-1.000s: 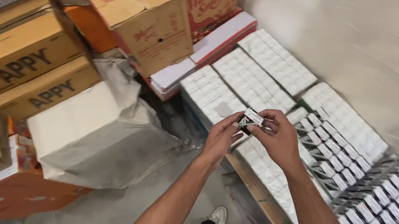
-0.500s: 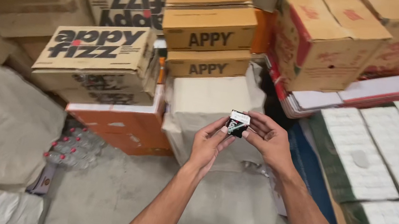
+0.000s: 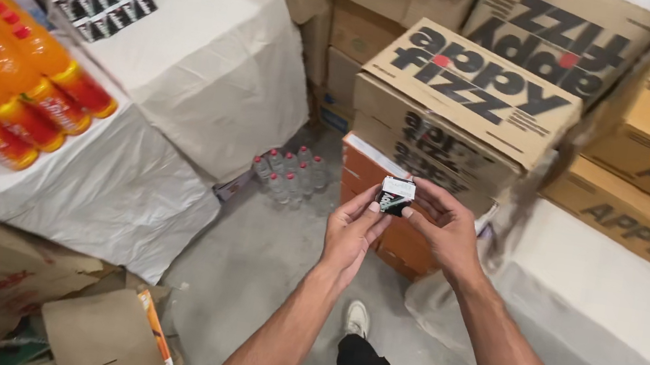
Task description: The person repeatedly picks up small black and white boxes from a stack and places them onto a growing pile next to orange bottles. The person handles the boxes one at a time, maintaining a consistent stacking pattern throughout the clip.
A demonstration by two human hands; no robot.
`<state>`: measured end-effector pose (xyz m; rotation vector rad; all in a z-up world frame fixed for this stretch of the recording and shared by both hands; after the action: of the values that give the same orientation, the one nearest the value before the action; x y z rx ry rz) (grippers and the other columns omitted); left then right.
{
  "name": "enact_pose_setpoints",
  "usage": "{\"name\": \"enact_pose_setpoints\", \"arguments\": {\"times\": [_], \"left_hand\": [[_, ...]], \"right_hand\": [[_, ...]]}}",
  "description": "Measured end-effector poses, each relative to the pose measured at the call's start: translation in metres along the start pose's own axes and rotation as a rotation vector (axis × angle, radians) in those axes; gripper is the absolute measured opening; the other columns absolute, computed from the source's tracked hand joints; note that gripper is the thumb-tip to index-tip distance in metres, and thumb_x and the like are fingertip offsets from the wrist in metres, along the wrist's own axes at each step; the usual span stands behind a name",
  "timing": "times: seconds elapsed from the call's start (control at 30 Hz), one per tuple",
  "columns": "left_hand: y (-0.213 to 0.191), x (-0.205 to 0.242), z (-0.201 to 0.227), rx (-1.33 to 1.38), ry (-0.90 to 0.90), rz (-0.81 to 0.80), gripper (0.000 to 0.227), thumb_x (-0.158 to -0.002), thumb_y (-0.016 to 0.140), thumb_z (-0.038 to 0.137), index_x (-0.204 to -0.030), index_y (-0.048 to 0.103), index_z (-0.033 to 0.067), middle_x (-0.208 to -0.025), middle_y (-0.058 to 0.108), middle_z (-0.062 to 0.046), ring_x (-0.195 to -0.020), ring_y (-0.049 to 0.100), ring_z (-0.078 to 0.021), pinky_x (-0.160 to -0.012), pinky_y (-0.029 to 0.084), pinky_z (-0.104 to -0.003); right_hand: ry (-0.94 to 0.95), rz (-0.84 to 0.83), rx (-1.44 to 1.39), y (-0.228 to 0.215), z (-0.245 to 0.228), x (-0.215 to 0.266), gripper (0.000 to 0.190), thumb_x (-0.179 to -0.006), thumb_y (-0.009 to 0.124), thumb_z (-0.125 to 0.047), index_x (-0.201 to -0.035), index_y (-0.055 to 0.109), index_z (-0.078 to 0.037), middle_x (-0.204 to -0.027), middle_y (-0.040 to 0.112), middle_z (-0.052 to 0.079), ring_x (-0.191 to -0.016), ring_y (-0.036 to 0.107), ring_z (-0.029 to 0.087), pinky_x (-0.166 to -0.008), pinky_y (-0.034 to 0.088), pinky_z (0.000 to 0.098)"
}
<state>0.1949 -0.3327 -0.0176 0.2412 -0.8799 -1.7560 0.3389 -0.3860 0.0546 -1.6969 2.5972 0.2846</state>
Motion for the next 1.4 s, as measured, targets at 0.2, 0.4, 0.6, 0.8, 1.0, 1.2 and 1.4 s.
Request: {"name": "enact_pose_setpoints", "arguments": {"times": [0.2, 0.4, 0.6, 0.8, 1.0, 1.2, 1.4], "left_hand": [[-0.090, -0.079, 0.088, 0.081, 0.120, 0.192, 0.038, -0.097, 0.065, 0.003, -0.135, 0.065, 0.0046, -0.132, 0.068, -0.013, -0.111, 0.069, -0.0213, -0.101, 0.058, -0.040], [-0.158, -0.168, 0.170, 0.158, 0.249, 0.338, 0.039, -0.094, 0.069, 0.001, -0.132, 0.067, 0.0040, -0.128, 0.068, -0.016, -0.108, 0.070, -0.0232, -0.098, 0.060, -0.040], [-0.220, -0.233, 0.232, 0.212, 0.330, 0.456, 0.038, -0.092, 0.071, 0.000, -0.130, 0.069, 0.0035, -0.122, 0.069, -0.016, -0.106, 0.070, -0.0247, -0.098, 0.061, -0.042], [-0.280, -0.274, 0.292, 0.255, 0.373, 0.558, 0.038, -0.091, 0.071, -0.001, -0.129, 0.068, 0.0012, -0.118, 0.069, -0.015, -0.104, 0.070, -0.0222, -0.099, 0.060, -0.040], [-0.357, -0.328, 0.350, 0.276, 0.405, 0.596, 0.038, -0.094, 0.069, 0.003, -0.131, 0.065, 0.0006, -0.120, 0.068, -0.015, -0.105, 0.068, -0.0236, -0.102, 0.057, -0.044], [-0.411, -0.371, 0.424, 0.222, 0.376, 0.634, 0.037, -0.097, 0.061, 0.005, -0.133, 0.066, 0.0037, -0.129, 0.065, -0.011, -0.118, 0.062, -0.0203, -0.111, 0.048, -0.049], [-0.447, -0.398, 0.473, 0.077, 0.341, 0.686, 0.053, -0.092, 0.059, 0.002, -0.144, 0.060, 0.0125, -0.138, 0.056, -0.006, -0.123, 0.047, -0.0187, -0.112, 0.041, -0.055]], "right_hand": [[0.000, -0.237, 0.007, 0.131, 0.046, -0.109, 0.060, -0.081, 0.079, 0.009, -0.138, 0.064, -0.005, -0.122, 0.069, 0.010, -0.114, 0.060, 0.014, -0.103, 0.055, 0.0370], [0.080, -0.379, -0.028, 0.233, 0.117, -0.228, 0.064, -0.080, 0.080, 0.007, -0.140, 0.065, -0.008, -0.119, 0.071, 0.006, -0.112, 0.064, 0.012, -0.099, 0.056, 0.0328], [0.172, -0.463, -0.065, 0.333, 0.111, -0.291, 0.063, -0.081, 0.080, 0.006, -0.140, 0.063, -0.006, -0.122, 0.071, 0.012, -0.114, 0.065, 0.017, -0.097, 0.057, 0.0352], [0.161, -0.576, 0.090, 0.423, 0.158, -0.355, 0.056, -0.081, 0.080, 0.003, -0.135, 0.068, -0.006, -0.119, 0.073, 0.012, -0.111, 0.068, 0.017, -0.090, 0.061, 0.0320], [0.147, -0.627, 0.156, 0.524, 0.176, -0.403, 0.055, -0.079, 0.082, 0.002, -0.132, 0.068, -0.006, -0.121, 0.073, 0.015, -0.112, 0.071, 0.022, -0.086, 0.062, 0.0338], [0.100, -0.599, 0.174, 0.618, 0.203, -0.447, 0.052, -0.079, 0.078, 0.009, -0.129, 0.068, -0.001, -0.122, 0.071, 0.018, -0.116, 0.069, 0.029, -0.091, 0.060, 0.0404], [0.159, -0.558, 0.159, 0.689, 0.246, -0.473, 0.052, -0.079, 0.077, 0.010, -0.129, 0.068, 0.000, -0.119, 0.070, 0.019, -0.115, 0.068, 0.027, -0.091, 0.061, 0.0389]]}}
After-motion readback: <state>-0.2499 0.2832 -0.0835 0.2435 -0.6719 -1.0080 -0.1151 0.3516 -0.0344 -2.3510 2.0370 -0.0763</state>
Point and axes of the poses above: each hand's wrist, its own x-axis away from the middle knuckle, its own y-axis out of the palm, z = x × y, the point moved 10 cm from there along -x, towards the middle knuckle
